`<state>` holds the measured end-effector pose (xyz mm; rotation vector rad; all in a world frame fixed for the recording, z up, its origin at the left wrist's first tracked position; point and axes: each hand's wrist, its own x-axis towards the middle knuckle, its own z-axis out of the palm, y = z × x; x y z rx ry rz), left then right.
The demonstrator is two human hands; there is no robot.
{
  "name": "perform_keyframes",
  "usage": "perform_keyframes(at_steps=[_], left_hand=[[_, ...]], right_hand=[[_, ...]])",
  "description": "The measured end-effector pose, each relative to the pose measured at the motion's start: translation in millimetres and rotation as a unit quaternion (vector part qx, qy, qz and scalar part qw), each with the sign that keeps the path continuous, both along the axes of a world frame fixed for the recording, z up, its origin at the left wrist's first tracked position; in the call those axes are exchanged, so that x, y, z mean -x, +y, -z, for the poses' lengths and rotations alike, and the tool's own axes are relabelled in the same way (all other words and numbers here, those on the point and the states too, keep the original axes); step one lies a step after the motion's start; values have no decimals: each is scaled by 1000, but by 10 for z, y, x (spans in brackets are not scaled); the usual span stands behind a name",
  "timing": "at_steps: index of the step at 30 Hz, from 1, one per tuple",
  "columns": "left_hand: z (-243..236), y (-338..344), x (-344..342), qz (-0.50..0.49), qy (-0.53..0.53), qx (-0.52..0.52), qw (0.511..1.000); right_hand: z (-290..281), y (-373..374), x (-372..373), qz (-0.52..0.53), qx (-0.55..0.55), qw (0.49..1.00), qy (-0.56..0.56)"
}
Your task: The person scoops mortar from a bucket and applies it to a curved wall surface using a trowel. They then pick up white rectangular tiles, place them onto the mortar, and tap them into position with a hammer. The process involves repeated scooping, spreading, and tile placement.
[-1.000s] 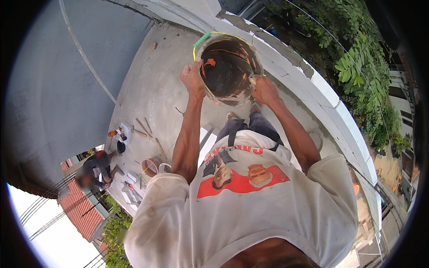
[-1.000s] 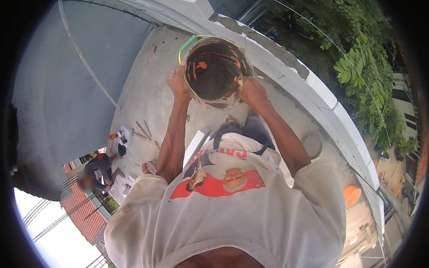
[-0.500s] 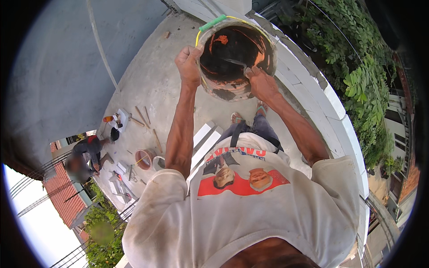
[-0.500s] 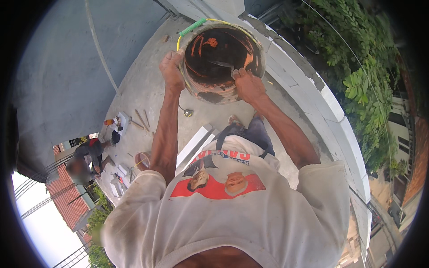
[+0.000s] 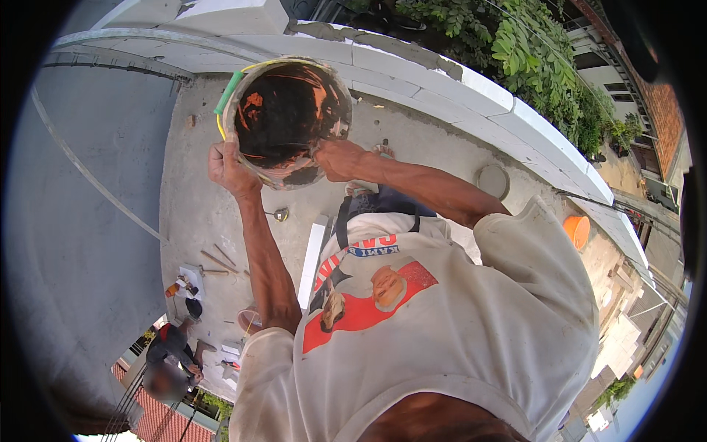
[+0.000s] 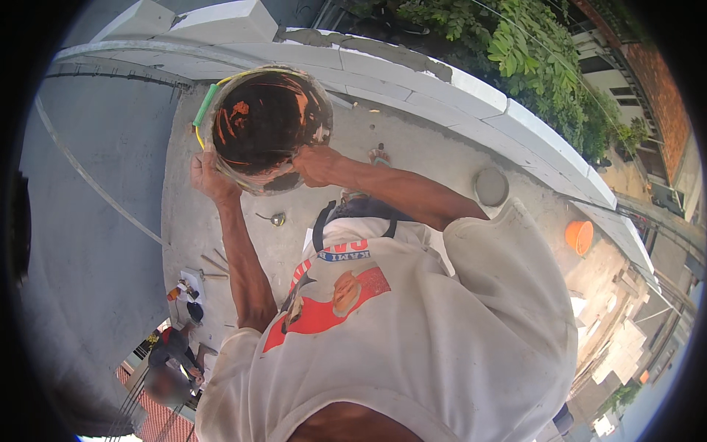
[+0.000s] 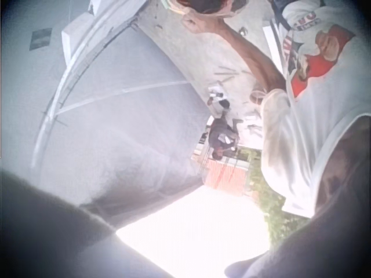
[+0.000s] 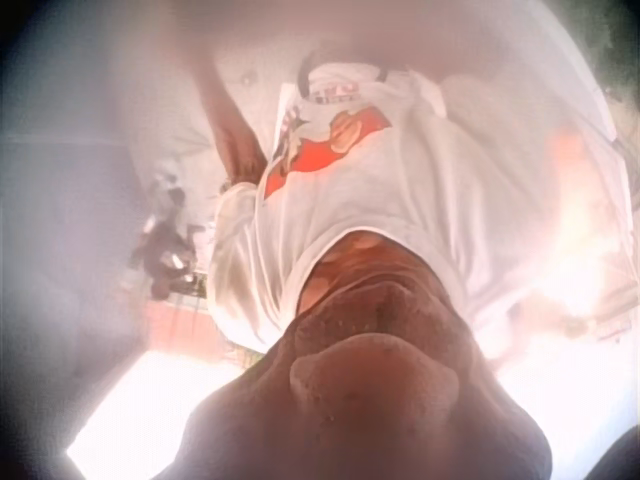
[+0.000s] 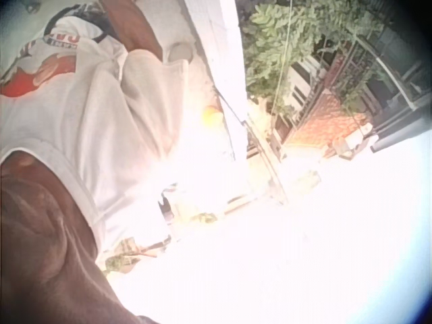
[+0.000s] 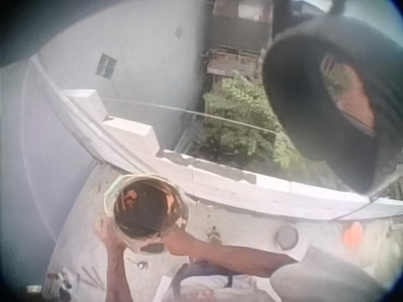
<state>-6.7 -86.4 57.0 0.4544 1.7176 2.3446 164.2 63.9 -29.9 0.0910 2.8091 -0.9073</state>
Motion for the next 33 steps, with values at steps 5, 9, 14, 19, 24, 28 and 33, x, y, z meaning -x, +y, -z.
perform_keyframes(at_steps=[5,9,14,19,24,28,33], left_hand=[[255,96,-69,-34,-18,39,998],[357,189,-170,-95,-85,52,991],[464,66,-248,-125,-224,33,966],[861,-529,-439,-203,-286,81,933],[935,-1117,-848,-277,-321,138,895],[965,-1739,-1152,-315,-344,136,874],[835,-2242,-1507,-375,-371,144,837]], right_hand=[[-81,4,-123,103,337,936,-7],[-235,211,-427,172,457,867,-96],[-417,478,-717,269,510,810,-106],[-169,723,-553,337,508,790,-71],[59,894,-38,377,518,768,13],[232,991,632,414,570,709,5],[452,1130,1545,457,632,622,72]])
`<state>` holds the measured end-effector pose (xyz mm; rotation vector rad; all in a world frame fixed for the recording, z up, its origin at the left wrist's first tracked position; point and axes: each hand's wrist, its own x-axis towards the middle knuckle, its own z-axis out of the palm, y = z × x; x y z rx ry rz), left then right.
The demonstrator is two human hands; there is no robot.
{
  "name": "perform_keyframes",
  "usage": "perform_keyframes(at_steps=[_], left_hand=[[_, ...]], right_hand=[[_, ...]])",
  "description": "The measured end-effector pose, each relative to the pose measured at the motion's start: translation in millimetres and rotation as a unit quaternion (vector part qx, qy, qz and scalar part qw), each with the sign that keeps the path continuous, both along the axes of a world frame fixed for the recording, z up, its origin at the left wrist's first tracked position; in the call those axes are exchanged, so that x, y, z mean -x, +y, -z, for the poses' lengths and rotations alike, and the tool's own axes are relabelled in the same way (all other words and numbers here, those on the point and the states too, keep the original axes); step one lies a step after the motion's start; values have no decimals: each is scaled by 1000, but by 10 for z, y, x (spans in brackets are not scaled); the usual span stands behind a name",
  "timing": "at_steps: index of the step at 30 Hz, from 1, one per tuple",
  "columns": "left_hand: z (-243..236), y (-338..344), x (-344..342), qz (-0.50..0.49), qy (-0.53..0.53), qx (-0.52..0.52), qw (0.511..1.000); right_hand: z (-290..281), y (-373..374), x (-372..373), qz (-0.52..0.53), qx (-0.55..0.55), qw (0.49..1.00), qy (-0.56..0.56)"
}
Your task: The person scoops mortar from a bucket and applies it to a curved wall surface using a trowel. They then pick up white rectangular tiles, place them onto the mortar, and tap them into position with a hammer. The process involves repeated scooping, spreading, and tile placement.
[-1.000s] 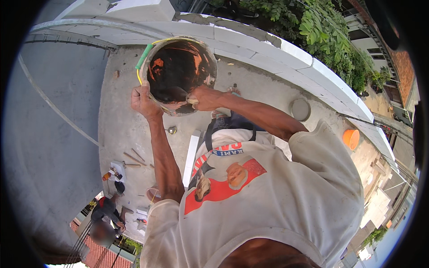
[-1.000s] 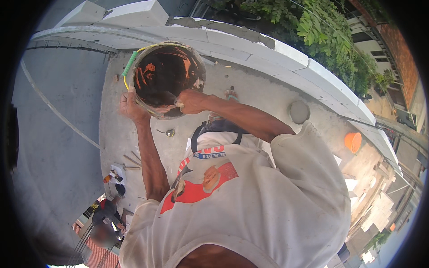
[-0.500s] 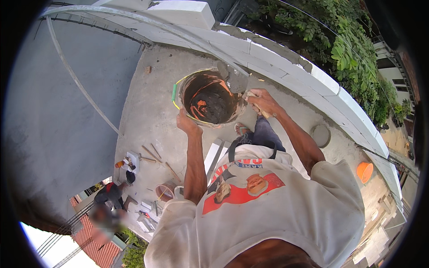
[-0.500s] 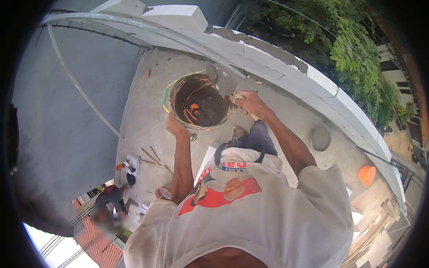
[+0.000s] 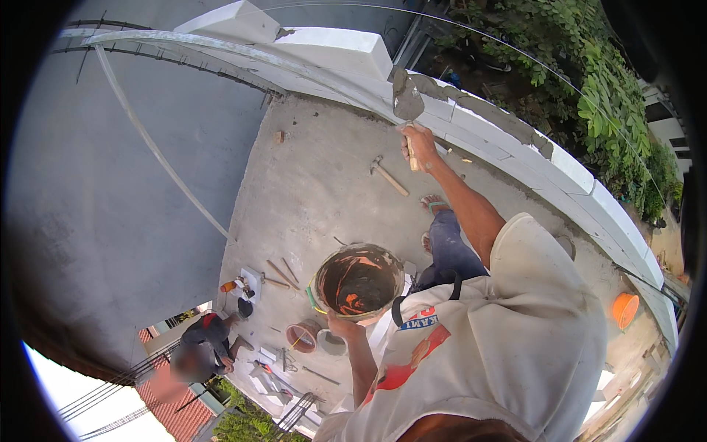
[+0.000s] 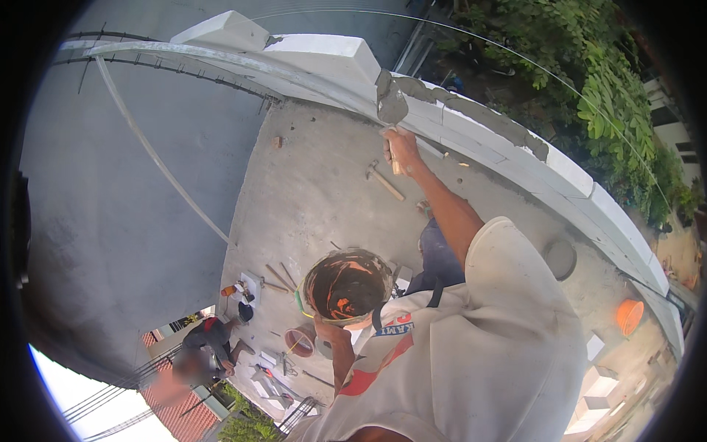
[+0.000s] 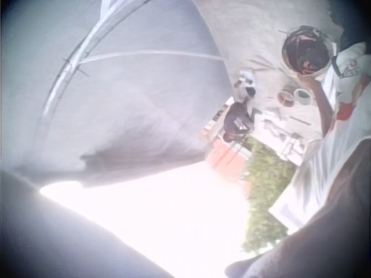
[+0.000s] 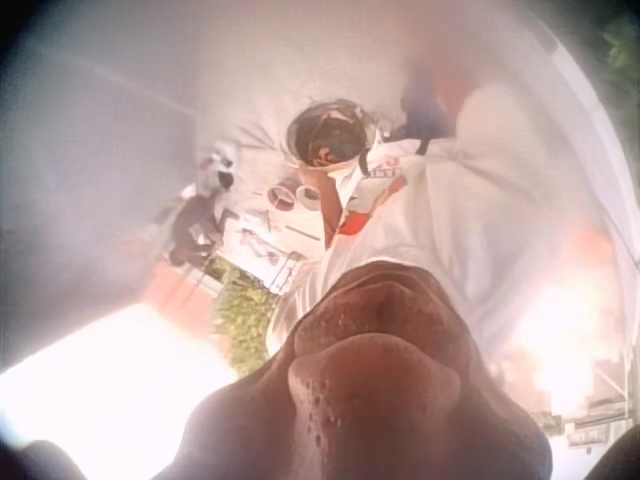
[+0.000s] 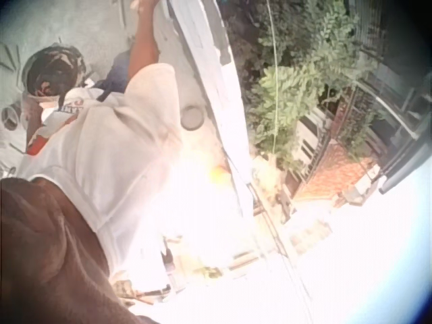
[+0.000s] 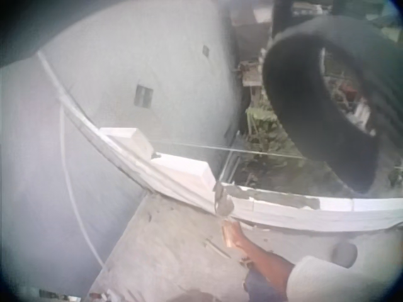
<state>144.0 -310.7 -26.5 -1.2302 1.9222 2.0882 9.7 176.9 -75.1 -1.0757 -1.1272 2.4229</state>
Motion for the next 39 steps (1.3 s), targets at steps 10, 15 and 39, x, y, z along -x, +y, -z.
perform_keyframes(at_steps=[10,15,39], left_hand=[[-89,-271,-421,-70,-28,111,991],[-35,-281,-489,-72,-38,122,989],[199,-161,-638,25,-49,203,978]], right_hand=[[531,12,1390,130,54,990,20],[365,-191,1735,148,-19,989,4],[207,-508,2721,311,-342,879,-116]])
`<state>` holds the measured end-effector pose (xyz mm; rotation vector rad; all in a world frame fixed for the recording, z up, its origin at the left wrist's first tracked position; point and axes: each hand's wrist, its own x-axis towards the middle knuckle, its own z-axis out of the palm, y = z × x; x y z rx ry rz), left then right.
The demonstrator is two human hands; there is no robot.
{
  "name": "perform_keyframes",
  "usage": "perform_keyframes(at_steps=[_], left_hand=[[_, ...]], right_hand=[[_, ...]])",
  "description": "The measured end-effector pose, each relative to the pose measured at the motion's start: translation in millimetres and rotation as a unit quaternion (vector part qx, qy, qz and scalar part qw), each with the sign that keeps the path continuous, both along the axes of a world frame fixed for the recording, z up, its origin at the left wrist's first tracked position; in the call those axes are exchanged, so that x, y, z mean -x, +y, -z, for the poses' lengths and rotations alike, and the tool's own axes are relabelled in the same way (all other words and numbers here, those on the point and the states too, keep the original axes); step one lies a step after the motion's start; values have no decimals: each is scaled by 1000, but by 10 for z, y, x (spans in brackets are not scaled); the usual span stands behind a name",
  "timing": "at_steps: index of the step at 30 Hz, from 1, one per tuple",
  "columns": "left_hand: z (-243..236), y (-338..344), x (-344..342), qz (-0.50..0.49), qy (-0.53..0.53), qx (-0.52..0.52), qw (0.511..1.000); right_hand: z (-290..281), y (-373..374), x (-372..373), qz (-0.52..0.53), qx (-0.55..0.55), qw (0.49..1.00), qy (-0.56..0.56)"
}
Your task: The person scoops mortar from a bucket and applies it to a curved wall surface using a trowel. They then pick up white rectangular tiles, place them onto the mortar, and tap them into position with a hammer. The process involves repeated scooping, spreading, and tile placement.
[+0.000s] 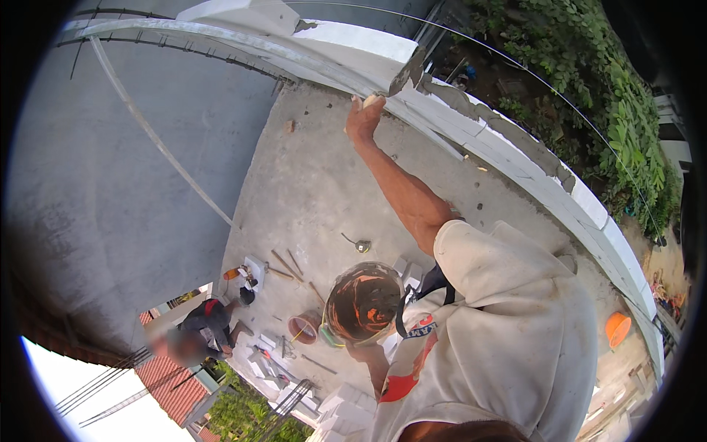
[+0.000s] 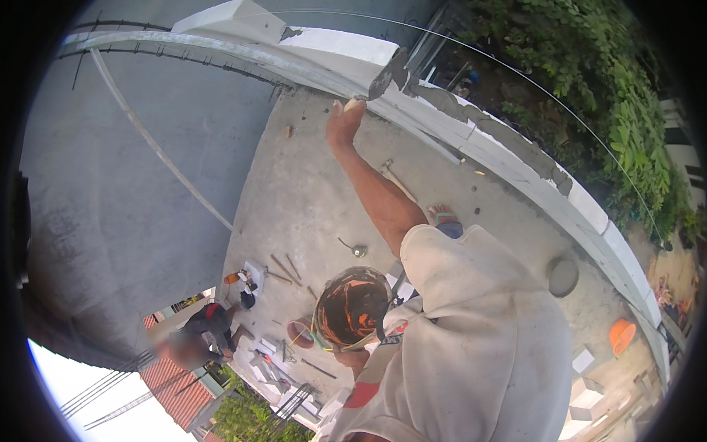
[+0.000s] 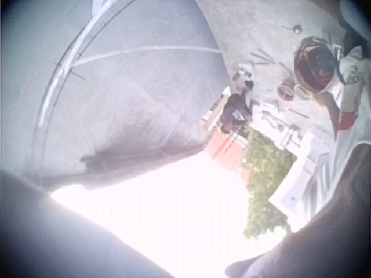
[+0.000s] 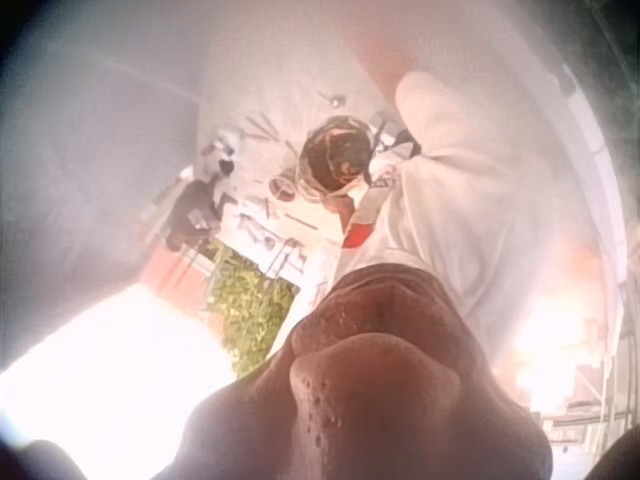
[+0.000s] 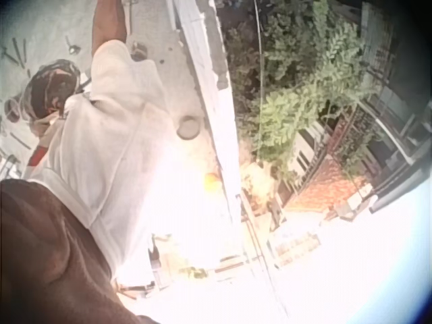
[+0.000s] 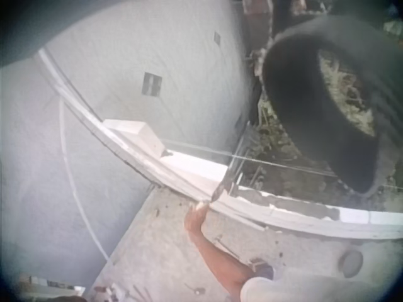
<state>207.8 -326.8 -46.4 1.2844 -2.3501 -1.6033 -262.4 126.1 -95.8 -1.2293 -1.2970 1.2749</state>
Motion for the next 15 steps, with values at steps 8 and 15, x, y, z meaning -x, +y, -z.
perform_keyframes(at_steps=[8,15], left_hand=[[-43,227,243,-110,72,-83,988],[184,220,247,-83,99,-155,979]], right_hand=[[-4,-64,-979,-139,212,952,173],[-345,266,-1135,-219,170,953,121]])
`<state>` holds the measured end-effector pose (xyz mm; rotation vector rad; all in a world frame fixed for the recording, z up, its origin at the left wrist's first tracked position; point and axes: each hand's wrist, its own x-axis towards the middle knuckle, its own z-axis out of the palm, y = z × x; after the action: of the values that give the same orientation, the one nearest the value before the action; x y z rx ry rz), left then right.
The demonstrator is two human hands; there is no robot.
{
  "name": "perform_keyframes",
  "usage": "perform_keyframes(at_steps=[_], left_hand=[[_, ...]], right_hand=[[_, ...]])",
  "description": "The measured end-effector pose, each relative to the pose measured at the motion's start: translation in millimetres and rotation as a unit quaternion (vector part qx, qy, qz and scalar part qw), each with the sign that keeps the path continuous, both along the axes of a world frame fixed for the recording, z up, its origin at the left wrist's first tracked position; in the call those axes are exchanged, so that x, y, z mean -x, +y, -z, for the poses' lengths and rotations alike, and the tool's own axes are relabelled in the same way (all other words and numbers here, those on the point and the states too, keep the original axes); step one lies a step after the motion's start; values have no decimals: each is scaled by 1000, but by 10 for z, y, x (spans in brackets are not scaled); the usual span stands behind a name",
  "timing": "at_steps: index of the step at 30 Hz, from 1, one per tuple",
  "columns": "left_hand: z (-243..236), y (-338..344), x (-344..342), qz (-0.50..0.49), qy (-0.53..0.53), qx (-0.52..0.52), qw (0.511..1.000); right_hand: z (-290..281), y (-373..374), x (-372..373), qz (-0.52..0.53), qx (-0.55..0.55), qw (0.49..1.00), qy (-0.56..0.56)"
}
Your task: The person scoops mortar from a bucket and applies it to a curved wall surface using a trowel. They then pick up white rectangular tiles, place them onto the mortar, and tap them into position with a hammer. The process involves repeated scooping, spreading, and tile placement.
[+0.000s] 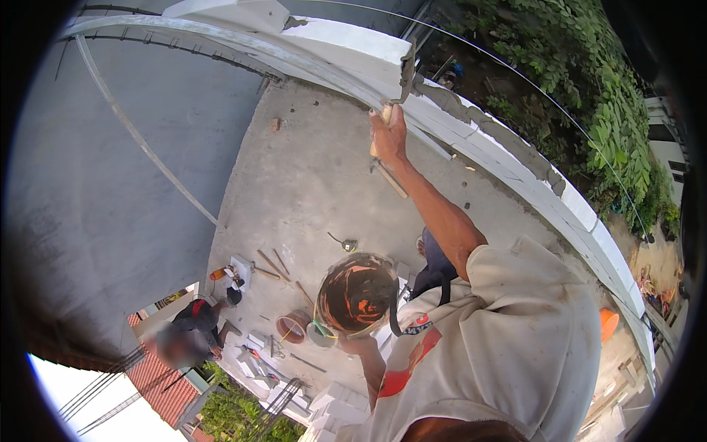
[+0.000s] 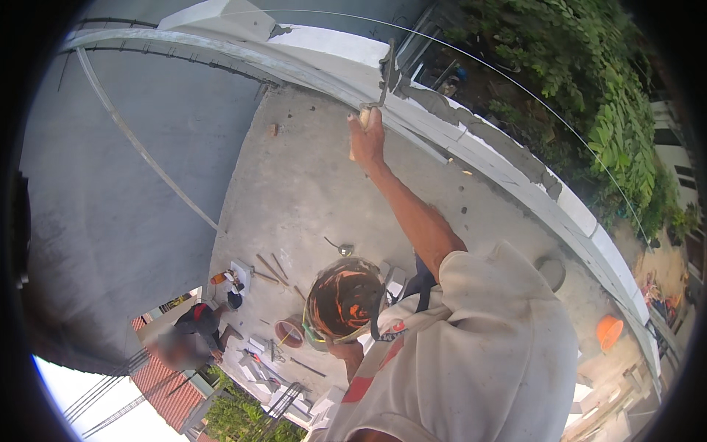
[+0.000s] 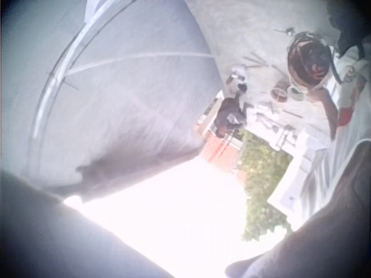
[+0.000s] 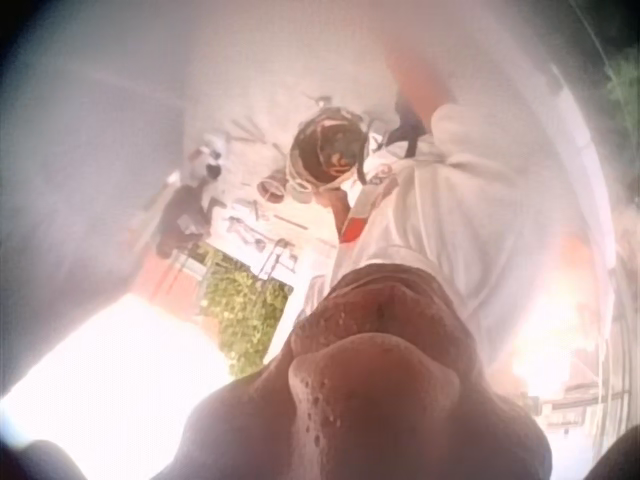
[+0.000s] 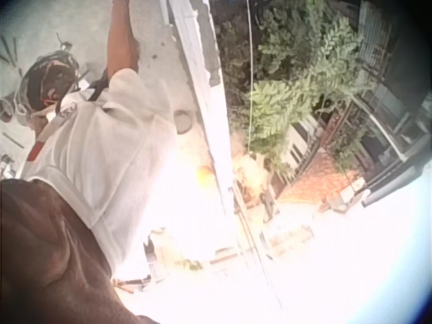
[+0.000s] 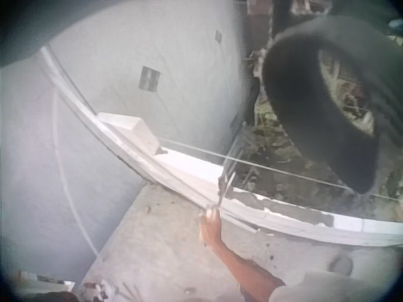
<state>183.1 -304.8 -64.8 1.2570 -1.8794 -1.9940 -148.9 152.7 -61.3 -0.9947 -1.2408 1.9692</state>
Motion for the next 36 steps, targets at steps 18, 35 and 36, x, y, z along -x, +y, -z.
perform_keyframes(at_steps=[18,35,36], left_hand=[[1415,823,523,-88,-75,-153,981],[4877,516,192,-126,-218,-233,939],[4884,510,5,-78,-219,-173,957]], right_hand=[[1205,-1054,-1664,-418,75,880,-211],[4316,-1717,-1630,-779,-398,429,-222],[4175,-1837,-1651,-782,-378,440,-229]])
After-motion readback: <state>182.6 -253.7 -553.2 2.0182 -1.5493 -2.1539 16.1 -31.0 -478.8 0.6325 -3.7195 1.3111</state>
